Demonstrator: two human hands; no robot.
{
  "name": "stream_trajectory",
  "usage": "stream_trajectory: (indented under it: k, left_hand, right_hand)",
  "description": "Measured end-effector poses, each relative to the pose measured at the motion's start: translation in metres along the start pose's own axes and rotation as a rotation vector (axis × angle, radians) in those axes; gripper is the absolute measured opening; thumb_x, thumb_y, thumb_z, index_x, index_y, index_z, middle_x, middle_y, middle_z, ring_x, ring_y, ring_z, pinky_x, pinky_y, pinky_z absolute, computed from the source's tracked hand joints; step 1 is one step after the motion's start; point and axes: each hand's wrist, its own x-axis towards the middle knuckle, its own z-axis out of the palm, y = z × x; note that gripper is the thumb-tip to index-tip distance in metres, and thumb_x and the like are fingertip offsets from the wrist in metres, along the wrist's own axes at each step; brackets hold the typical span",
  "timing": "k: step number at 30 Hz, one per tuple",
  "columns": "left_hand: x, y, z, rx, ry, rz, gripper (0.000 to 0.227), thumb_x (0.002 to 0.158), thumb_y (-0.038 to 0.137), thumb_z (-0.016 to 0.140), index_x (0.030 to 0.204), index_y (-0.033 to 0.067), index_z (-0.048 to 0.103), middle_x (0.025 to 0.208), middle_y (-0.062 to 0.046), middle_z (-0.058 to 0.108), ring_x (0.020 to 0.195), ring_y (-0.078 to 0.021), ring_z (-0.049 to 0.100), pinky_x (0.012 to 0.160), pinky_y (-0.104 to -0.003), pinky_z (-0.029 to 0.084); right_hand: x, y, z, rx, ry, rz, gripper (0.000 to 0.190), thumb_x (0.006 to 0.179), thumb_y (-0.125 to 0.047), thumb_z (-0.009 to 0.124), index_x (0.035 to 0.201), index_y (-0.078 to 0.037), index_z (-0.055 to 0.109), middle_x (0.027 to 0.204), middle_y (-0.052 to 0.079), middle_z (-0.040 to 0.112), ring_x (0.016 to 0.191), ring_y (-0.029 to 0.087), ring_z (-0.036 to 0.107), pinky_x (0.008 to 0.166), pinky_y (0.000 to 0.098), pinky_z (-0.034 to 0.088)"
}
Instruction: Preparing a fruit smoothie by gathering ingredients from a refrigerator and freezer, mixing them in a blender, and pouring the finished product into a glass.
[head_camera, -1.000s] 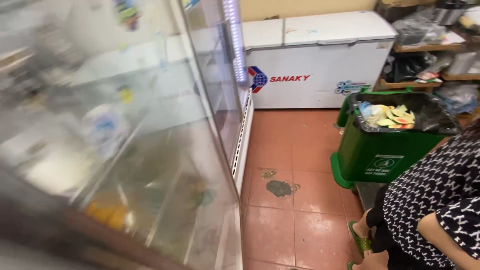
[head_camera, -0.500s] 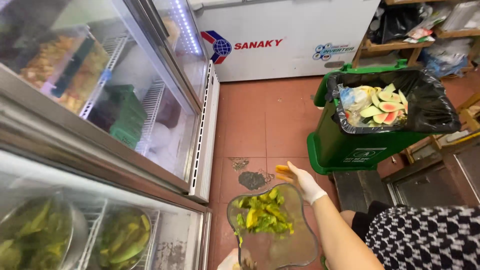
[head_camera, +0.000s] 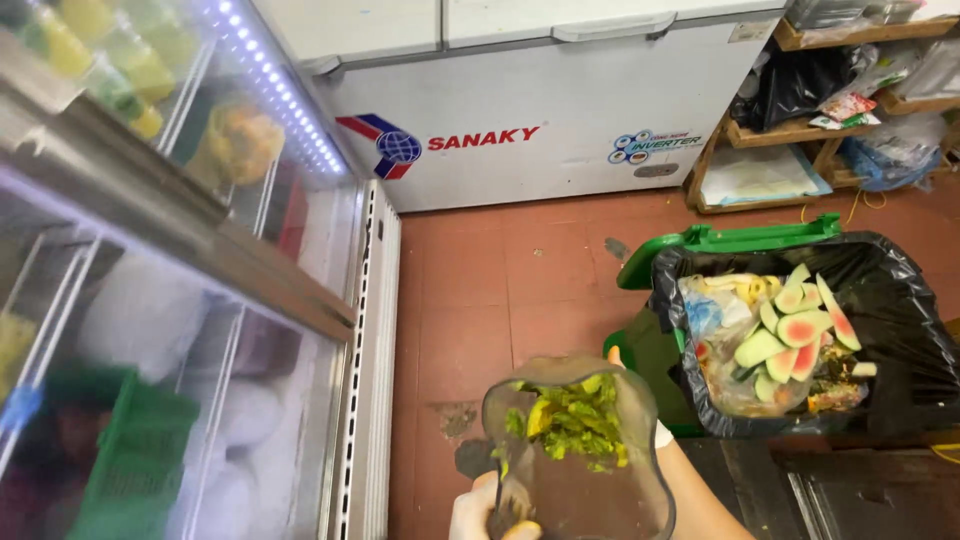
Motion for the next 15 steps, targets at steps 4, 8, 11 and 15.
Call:
stream_trajectory:
  k: [4,8,11,15]
  left_hand:
    - [0.21,0.069,0.01,-0.024,-0.153,-0.282,0.033,0.069,0.026,0.084,0.09,0.0032,0.074,0.074,-0.01,0.072,0.07,-0.0153,0.067,0.069,-0.03,0.054]
    - [0.351,0.034,0.053,-0.236,-0.385,-0.667,0.035,0.082,0.034,0.077,0.078,-0.0001,0.072,0.065,-0.007,0.067,0.061,-0.0126,0.062,0.06,-0.03,0.05]
    - [0.437,-0.013,0.087,-0.271,-0.353,-0.69,0.037,0.083,0.032,0.076,0.072,-0.0035,0.072,0.06,-0.008,0.064,0.055,-0.014,0.06,0.054,-0.032,0.047]
    - [0.539,-0.099,0.109,-0.212,-0.059,-0.915,0.031,0.077,0.024,0.074,0.067,-0.0051,0.074,0.051,-0.012,0.06,0.046,-0.0205,0.053,0.048,-0.037,0.04]
  right_hand:
    - [0.055,-0.096,-0.008,0.024,-0.013,-0.173,0.069,0.094,-0.06,0.049,0.132,-0.004,0.06,0.119,0.02,0.07,0.1,0.035,0.072,0.083,0.0502,0.06]
    - [0.111,-0.174,-0.04,0.042,0.182,-0.312,0.062,0.093,-0.051,0.052,0.136,-0.007,0.057,0.122,0.017,0.07,0.103,0.034,0.071,0.086,0.051,0.059]
    - [0.18,-0.238,-0.088,-0.028,0.2,-0.298,0.06,0.089,-0.049,0.057,0.138,-0.013,0.058,0.124,0.011,0.072,0.107,0.03,0.07,0.09,0.0501,0.057]
    - [0.295,-0.376,-0.156,-0.657,0.429,-0.202,0.055,0.091,-0.049,0.062,0.129,-0.011,0.068,0.119,0.008,0.079,0.11,0.026,0.073,0.095,0.0427,0.056]
